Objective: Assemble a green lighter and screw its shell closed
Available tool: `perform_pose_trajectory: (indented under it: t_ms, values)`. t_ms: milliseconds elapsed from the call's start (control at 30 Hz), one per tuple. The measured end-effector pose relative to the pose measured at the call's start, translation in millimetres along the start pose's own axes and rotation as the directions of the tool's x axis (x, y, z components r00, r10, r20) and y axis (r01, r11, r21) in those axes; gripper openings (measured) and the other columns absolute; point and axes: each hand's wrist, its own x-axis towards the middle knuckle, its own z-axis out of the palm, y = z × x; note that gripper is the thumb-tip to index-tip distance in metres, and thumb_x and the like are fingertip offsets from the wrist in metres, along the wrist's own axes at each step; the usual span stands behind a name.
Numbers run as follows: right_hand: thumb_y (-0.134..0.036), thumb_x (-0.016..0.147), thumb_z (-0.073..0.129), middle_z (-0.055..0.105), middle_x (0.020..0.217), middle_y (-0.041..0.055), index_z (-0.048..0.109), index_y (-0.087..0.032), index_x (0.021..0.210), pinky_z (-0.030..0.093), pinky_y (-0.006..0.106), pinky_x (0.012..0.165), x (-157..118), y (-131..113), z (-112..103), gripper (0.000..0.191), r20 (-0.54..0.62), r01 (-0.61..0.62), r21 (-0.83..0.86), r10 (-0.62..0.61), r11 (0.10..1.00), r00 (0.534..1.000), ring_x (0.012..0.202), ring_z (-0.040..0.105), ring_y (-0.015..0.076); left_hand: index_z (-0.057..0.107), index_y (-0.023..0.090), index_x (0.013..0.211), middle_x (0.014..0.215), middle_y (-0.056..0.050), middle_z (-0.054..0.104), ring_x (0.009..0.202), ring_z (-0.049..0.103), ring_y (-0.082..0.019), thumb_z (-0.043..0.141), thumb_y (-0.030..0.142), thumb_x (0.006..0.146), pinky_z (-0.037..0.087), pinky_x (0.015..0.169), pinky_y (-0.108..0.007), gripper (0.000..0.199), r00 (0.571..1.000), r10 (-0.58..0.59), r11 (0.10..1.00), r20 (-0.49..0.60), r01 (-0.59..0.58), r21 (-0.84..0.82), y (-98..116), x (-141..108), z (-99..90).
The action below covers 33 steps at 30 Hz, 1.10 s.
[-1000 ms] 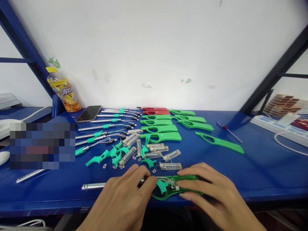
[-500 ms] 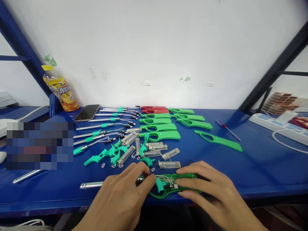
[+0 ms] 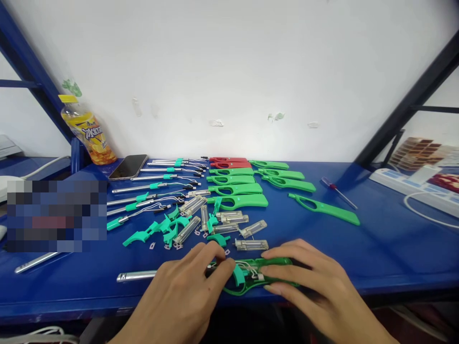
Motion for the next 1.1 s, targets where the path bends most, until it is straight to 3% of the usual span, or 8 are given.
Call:
perform_pose_trajectory:
  t_ms: [267, 567, 700, 867, 1100]
  values:
    - [-0.034, 0.107, 0.070, 0.080, 0.118, -0.0030, 0.077, -0.033, 0.121, 0.062, 0.023, 0.089, 1, -3, -1, 0.016, 0.015, -0.018, -0.009, 0.018, 1.000, 1.000, 0.104, 0.073, 0.0135, 0.059, 0.027, 0.113, 0.108, 0.002, 0.073, 0.086, 0.074, -0.019, 0.047, -0.004, 0.082, 0.046, 0.053, -0.027, 0.046, 0.999, 0.012, 1.000, -0.041, -0.014, -0.026, 3, 2, -0.5]
    - [-0.029, 0.105, 0.072, 0.079, 0.120, -0.0003, 0.074, -0.031, 0.118, 0.060, 0.038, 0.090, 5, -13, 7, 0.013, 0.026, 0.008, -0.084, -0.006, 0.996, 1.000, 0.106, 0.073, 0.0213, 0.061, 0.028, 0.119, 0.111, 0.001, 0.073, 0.089, 0.073, -0.020, 0.048, -0.001, 0.090, 0.050, 0.057, -0.029, 0.043, 0.999, 0.001, 1.000, -0.043, -0.002, -0.027, 2, -3, 5.6]
    - [-0.025, 0.104, 0.073, 0.081, 0.108, -0.0015, 0.075, -0.027, 0.107, 0.060, 0.033, 0.086, 12, -18, 12, 0.004, -0.036, 0.013, -0.049, -0.015, 0.999, 0.999, 0.097, 0.074, 0.0180, 0.063, 0.028, 0.122, 0.110, 0.001, 0.073, 0.086, 0.073, -0.018, 0.045, 0.001, 0.096, 0.048, 0.057, -0.028, 0.041, 0.996, -0.003, 0.999, -0.090, 0.000, -0.039, 0, -6, 13.7]
    - [-0.024, 0.105, 0.073, 0.081, 0.098, -0.0025, 0.076, -0.025, 0.100, 0.061, 0.024, 0.080, 15, -19, 15, 0.006, -0.126, 0.008, 0.033, -0.004, 0.999, 0.992, 0.088, 0.075, 0.0124, 0.064, 0.026, 0.124, 0.109, 0.000, 0.073, 0.085, 0.073, -0.018, 0.047, 0.006, 0.102, 0.049, 0.057, -0.027, 0.034, 0.994, -0.015, 0.997, -0.109, 0.007, -0.073, 0, -7, 15.7]
    - [-0.026, 0.105, 0.073, 0.081, 0.093, -0.0010, 0.075, -0.024, 0.098, 0.061, 0.025, 0.076, 16, -20, 17, 0.008, -0.170, 0.002, 0.050, 0.007, 0.999, 0.985, 0.082, 0.076, 0.0134, 0.064, 0.025, 0.121, 0.104, 0.001, 0.072, 0.081, 0.071, -0.017, 0.043, 0.000, 0.100, 0.049, 0.054, -0.026, 0.039, 0.991, -0.014, 0.996, -0.132, 0.003, -0.085, 2, -7, 13.2]
